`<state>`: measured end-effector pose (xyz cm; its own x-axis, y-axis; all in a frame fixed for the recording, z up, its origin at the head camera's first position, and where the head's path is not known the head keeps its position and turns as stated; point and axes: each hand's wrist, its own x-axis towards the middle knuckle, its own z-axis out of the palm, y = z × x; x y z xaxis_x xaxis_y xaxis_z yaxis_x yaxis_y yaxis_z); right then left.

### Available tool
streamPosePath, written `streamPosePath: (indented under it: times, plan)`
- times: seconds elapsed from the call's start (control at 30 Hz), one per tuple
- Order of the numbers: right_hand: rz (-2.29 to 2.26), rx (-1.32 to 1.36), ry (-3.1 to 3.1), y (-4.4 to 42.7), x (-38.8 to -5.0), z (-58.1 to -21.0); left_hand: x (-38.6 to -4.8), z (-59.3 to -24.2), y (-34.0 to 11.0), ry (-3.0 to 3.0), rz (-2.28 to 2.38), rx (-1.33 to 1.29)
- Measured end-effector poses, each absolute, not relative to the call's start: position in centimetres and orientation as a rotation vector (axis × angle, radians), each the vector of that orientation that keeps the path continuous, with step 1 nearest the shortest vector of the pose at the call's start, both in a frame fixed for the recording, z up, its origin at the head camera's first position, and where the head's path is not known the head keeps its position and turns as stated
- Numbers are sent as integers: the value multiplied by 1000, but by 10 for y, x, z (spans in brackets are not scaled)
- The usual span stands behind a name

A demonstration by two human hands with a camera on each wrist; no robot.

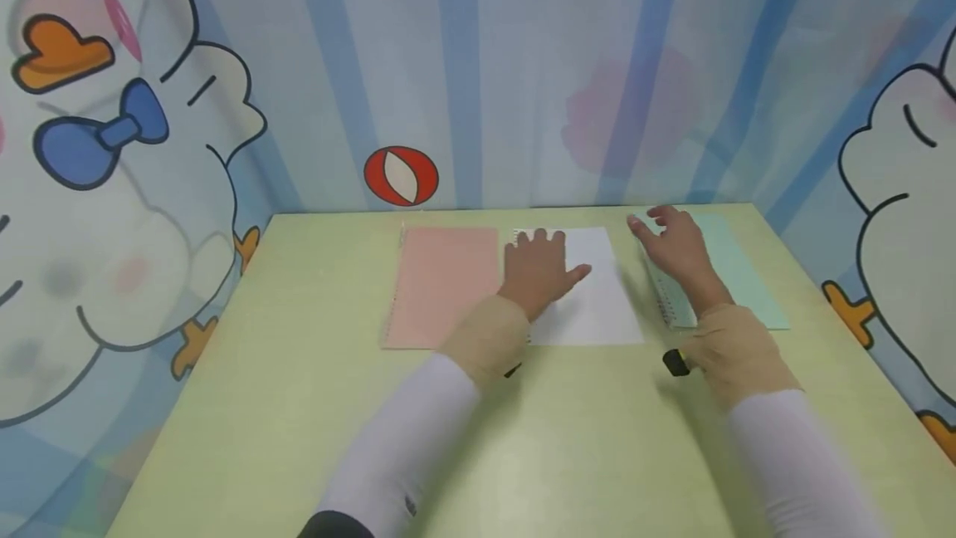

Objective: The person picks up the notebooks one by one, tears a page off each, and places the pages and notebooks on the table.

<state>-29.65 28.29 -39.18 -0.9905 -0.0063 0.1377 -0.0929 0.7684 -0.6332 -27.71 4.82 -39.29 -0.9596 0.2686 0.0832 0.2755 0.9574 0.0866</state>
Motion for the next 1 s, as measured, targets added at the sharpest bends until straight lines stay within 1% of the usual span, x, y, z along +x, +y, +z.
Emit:
streamPosePath:
  times: [0.13,0.2,0.33,0.43,0.5,0.63,0.83,1.0]
  plan:
    - [968,-97,-2844,325,-295,-404,-258,-404,97,-3020,-52,-602]
    - [891,-170,-2861,345,-292,-411,-250,-409,118,-3018,-23,-742]
    - [749,-293,-2958,380,-281,-424,-237,-418,151,-3007,46,-1048]
    - [685,-333,-3001,403,-273,-429,-231,-422,173,-2985,86,-1166]
    - [648,-338,-3004,416,-269,-430,-230,-424,187,-2961,103,-1165]
    - [594,-315,-3039,426,-269,-439,-229,-432,204,-2958,116,-1104]
    - [666,-315,-3072,428,-268,-443,-226,-439,219,-2962,129,-1050]
    - [801,-217,-3156,427,-263,-436,-226,-452,234,-2918,242,-907]
